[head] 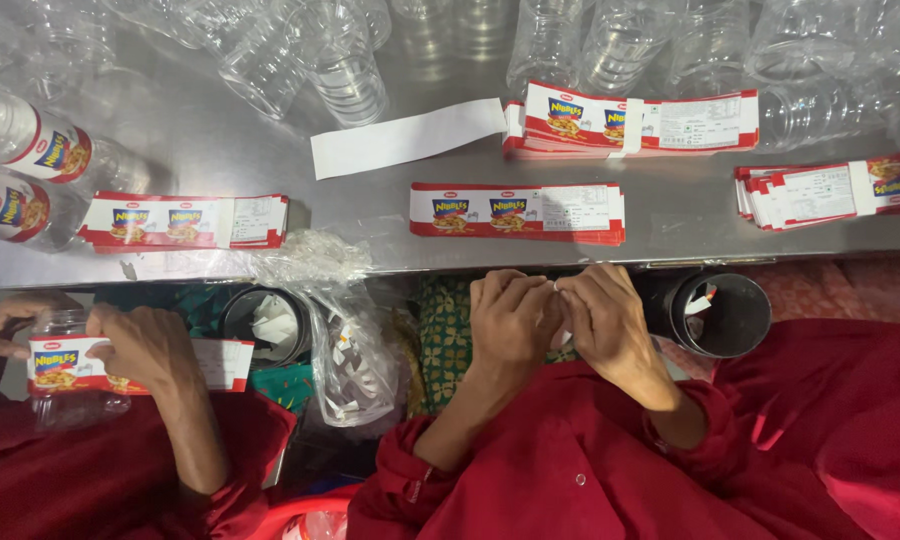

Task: The person applies labels to plastic jars by hand. The person takes a label from a stack, removes the backing, and carefully wraps it around the middle of a clear plastic jar, repeating this process for multiple jars.

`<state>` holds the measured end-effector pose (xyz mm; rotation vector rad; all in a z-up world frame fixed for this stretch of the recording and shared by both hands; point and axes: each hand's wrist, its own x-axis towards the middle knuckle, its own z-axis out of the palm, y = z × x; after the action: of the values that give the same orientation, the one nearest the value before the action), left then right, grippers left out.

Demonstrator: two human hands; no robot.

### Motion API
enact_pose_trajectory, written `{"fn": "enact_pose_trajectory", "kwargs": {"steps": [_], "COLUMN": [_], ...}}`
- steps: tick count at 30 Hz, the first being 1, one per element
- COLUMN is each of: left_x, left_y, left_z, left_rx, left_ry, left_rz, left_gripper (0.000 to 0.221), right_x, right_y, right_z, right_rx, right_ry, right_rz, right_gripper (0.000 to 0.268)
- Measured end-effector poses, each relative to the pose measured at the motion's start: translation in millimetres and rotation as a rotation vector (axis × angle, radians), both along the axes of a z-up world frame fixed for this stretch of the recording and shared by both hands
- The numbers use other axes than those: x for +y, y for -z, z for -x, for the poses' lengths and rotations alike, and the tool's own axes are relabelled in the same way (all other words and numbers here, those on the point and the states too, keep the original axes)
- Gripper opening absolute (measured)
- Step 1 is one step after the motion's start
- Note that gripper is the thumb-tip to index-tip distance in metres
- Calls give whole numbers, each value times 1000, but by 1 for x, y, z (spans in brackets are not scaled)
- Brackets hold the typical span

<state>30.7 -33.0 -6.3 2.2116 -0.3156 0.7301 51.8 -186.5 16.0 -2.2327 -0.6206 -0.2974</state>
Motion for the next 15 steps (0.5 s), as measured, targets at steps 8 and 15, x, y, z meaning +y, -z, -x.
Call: {"fn": "enact_pose_trajectory", "kwargs": {"steps": [8,15], "left_x": [8,9], "left_y": [30,58], "left_z": [-15,-16], "left_rx": [444,465], "left_ry": [112,362], "left_rz": [540,1875], "left_gripper": [8,22], "right_x": [-6,-28], "right_y": [5,36], "right_z": [-5,6], "right_rx": [89,365], "right_ry": [-27,18], "right_rz": [-23,-323], "right_gripper": [11,11]}}
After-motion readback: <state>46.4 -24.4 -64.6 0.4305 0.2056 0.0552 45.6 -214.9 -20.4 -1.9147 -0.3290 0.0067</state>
